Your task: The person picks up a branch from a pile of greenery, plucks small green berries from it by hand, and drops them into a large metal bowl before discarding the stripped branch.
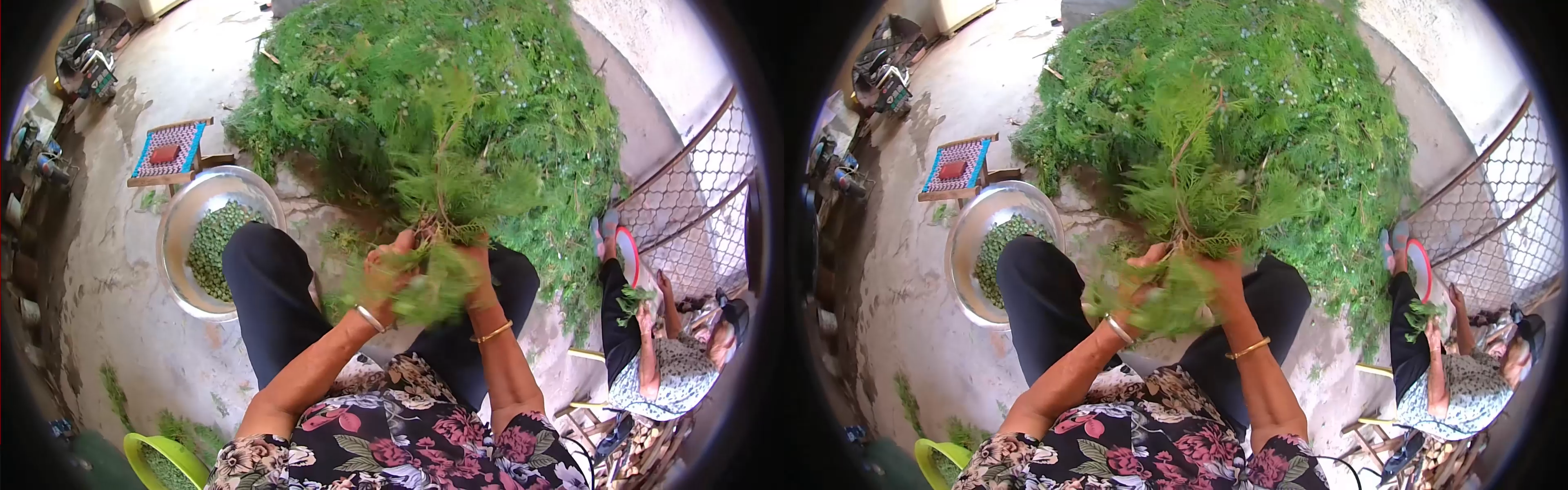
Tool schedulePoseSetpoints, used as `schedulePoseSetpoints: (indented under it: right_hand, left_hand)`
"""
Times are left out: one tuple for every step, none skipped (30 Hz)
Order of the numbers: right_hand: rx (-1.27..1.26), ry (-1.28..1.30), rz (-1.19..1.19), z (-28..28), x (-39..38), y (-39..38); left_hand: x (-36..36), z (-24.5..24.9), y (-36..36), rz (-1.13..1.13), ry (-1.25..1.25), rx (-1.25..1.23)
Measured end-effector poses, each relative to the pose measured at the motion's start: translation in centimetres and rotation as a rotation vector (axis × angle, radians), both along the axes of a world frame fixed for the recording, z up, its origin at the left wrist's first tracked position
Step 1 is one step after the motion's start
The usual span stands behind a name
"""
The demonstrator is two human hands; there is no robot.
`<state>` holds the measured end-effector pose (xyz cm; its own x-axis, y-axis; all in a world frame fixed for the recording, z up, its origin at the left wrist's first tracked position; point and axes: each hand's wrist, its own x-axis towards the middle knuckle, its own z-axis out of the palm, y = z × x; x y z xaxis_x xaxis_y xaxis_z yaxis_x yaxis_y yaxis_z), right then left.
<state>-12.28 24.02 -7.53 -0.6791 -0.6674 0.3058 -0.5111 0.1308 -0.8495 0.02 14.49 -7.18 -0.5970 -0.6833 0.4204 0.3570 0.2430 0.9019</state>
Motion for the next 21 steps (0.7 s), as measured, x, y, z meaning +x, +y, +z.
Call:
schedulePoseSetpoints:
  right_hand:
    - [-0.055,-0.106,0.100,-0.7,0.0,1.1]
    - [-0.114,-0.211,0.198,-1.3,0.1,2.0]
    - [-0.108,-0.219,0.184,-1.5,0.0,2.8]
    - [-0.129,-0.315,0.268,0.3,0.1,2.7]
    - [-0.152,-0.412,0.352,2.0,0.3,2.6]
    - [-0.180,-0.508,0.433,2.7,0.6,2.6]
    - [-0.253,-0.445,0.388,1.5,1.0,2.4]
    - [-0.258,-0.448,0.369,1.2,1.3,2.1]
    - [-0.172,-0.081,0.308,1.1,1.4,1.8]
    - [-0.076,0.283,0.241,0.9,1.5,1.6]
    - [-0.074,0.279,0.224,0.2,1.6,1.5]
    - [-0.275,-0.290,0.269,-1.0,1.6,1.4]
    - [-0.476,-0.860,0.304,-1.6,1.5,1.2]
    - [-0.484,-0.863,0.294,0.1,1.7,0.6]
    - [-0.111,-0.648,0.133,2.5,1.8,0.1]
    - [0.256,-0.421,-0.024,3.9,1.6,-0.2]
    - [0.138,-0.612,0.015,2.3,0.7,0.1]
    - [0.133,-0.620,0.015,0.1,-0.1,0.8]
    - [0.097,-0.099,0.092,-2.1,-0.8,1.6]
    - [0.055,0.422,0.162,-2.7,-1.0,1.9]
    - [0.092,0.309,0.193,-2.9,-1.4,1.9]
  left_hand:
    - [-0.3,0.3,-0.2,0.031,-0.316,-0.219]
    - [-0.5,0.5,-0.3,0.057,-0.628,-0.445]
    - [-0.4,0.7,-0.3,0.006,-0.561,-0.404]
    - [-0.8,0.4,-0.2,-0.008,-0.564,-0.402]
    - [-1.1,-0.2,0.0,0.017,-0.566,-0.461]
    - [-1.3,-0.5,0.1,0.041,-0.565,-0.523]
    - [-1.2,-0.4,0.1,-0.040,-0.523,-0.410]
    - [-0.9,-0.3,0.1,-0.059,-0.525,-0.414]
    - [-0.7,-0.1,0.1,-0.077,-0.544,-0.479]
    - [-0.5,0.3,0.3,-0.095,-0.561,-0.545]
    - [-0.4,1.3,0.4,-0.096,-0.621,-0.586]
    - [-0.3,1.2,0.2,-0.111,-0.620,-0.591]
    - [0.0,1.1,-0.3,-0.135,-0.573,-0.509]
    - [0.2,1.5,-0.6,-0.156,-0.529,-0.428]
    - [0.6,2.4,-0.8,-0.044,-0.539,-0.434]
    - [0.8,3.7,-0.6,-0.050,-0.544,-0.439]
    - [1.0,4.8,-0.4,0.050,-0.431,-0.365]
    - [1.2,6.1,-0.2,0.150,-0.319,-0.289]
    - [1.4,7.6,0.0,0.139,-0.332,-0.376]
    - [1.3,8.3,0.4,0.138,-0.342,-0.381]
    - [1.0,8.8,0.8,0.051,-0.299,-0.440]
